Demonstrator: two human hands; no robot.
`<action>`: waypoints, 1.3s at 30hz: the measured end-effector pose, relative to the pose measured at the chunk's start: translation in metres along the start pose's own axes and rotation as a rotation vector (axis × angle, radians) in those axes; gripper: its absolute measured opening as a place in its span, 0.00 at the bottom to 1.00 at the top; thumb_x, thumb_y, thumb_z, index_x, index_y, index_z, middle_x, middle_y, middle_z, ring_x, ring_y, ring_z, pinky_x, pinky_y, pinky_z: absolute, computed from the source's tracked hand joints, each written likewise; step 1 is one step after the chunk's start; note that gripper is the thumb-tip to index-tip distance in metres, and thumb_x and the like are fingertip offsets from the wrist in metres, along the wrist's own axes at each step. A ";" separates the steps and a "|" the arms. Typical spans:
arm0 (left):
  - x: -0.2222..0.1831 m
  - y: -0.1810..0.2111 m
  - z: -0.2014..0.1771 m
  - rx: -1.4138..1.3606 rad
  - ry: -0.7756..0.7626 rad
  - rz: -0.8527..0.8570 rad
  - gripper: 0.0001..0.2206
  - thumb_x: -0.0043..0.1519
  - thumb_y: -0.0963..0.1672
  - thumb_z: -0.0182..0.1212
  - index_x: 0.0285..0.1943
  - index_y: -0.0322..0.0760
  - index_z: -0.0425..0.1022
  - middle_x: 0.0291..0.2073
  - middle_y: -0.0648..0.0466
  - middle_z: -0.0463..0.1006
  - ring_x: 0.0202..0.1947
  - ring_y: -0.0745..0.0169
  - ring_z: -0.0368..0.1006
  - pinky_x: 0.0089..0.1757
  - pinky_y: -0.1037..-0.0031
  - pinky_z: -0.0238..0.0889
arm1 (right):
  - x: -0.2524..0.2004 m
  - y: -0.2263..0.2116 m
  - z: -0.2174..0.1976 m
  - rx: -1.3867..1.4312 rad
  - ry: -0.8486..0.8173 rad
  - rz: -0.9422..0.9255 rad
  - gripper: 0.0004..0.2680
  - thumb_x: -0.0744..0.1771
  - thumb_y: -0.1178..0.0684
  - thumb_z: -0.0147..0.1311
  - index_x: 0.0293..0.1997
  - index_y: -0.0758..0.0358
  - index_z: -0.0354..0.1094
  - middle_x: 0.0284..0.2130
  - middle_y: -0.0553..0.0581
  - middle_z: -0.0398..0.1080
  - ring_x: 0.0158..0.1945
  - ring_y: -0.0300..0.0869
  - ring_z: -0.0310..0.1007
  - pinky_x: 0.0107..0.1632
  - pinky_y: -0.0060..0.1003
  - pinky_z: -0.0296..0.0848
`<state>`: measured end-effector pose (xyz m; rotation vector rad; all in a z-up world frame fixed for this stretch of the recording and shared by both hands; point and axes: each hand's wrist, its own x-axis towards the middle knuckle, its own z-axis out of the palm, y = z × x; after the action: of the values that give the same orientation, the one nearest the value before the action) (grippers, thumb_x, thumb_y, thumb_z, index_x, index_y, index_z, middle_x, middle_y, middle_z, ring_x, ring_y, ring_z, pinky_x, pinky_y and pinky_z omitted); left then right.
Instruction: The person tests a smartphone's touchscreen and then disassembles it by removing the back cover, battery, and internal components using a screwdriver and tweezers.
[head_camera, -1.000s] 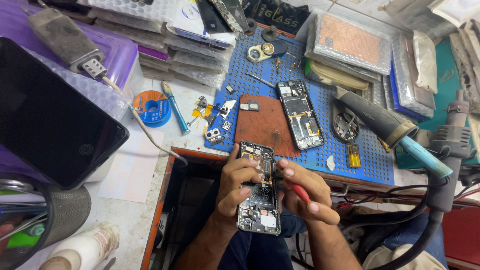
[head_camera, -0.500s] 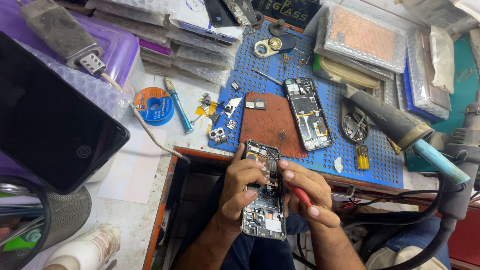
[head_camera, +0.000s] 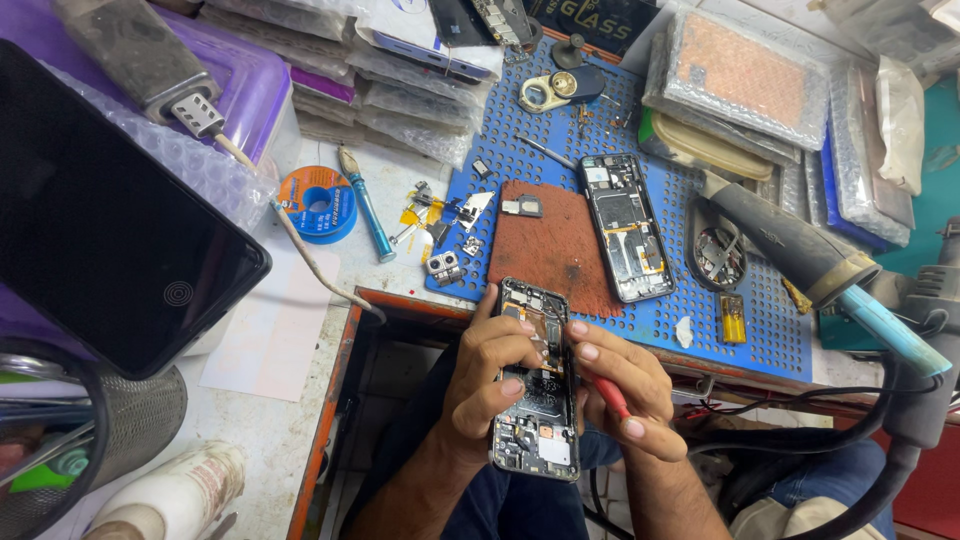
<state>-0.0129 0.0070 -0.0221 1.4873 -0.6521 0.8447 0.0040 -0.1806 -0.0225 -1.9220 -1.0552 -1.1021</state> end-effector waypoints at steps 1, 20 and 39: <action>0.000 0.000 0.000 -0.001 0.000 -0.002 0.37 0.55 0.43 0.81 0.62 0.53 0.50 0.46 0.54 0.71 0.55 0.53 0.72 0.66 0.34 0.60 | 0.000 0.000 0.000 0.007 0.007 -0.029 0.21 0.65 0.68 0.57 0.52 0.57 0.41 0.41 0.66 0.71 0.40 0.64 0.82 0.39 0.52 0.82; -0.001 0.000 -0.006 -0.067 -0.011 -0.010 0.28 0.61 0.41 0.71 0.60 0.51 0.51 0.46 0.51 0.72 0.56 0.50 0.72 0.68 0.32 0.57 | 0.059 -0.020 -0.026 0.122 -0.297 -0.016 0.17 0.64 0.63 0.59 0.54 0.51 0.55 0.45 0.76 0.72 0.46 0.68 0.80 0.45 0.56 0.82; -0.002 0.002 -0.006 -0.079 -0.004 -0.027 0.25 0.63 0.45 0.69 0.60 0.51 0.52 0.45 0.52 0.71 0.57 0.50 0.72 0.69 0.34 0.55 | 0.053 -0.017 -0.012 0.026 -0.187 -0.092 0.22 0.62 0.67 0.66 0.51 0.52 0.50 0.41 0.71 0.73 0.42 0.64 0.81 0.41 0.52 0.81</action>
<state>-0.0163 0.0121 -0.0228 1.4242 -0.6593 0.7869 0.0016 -0.1662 0.0330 -2.0034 -1.2639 -0.9666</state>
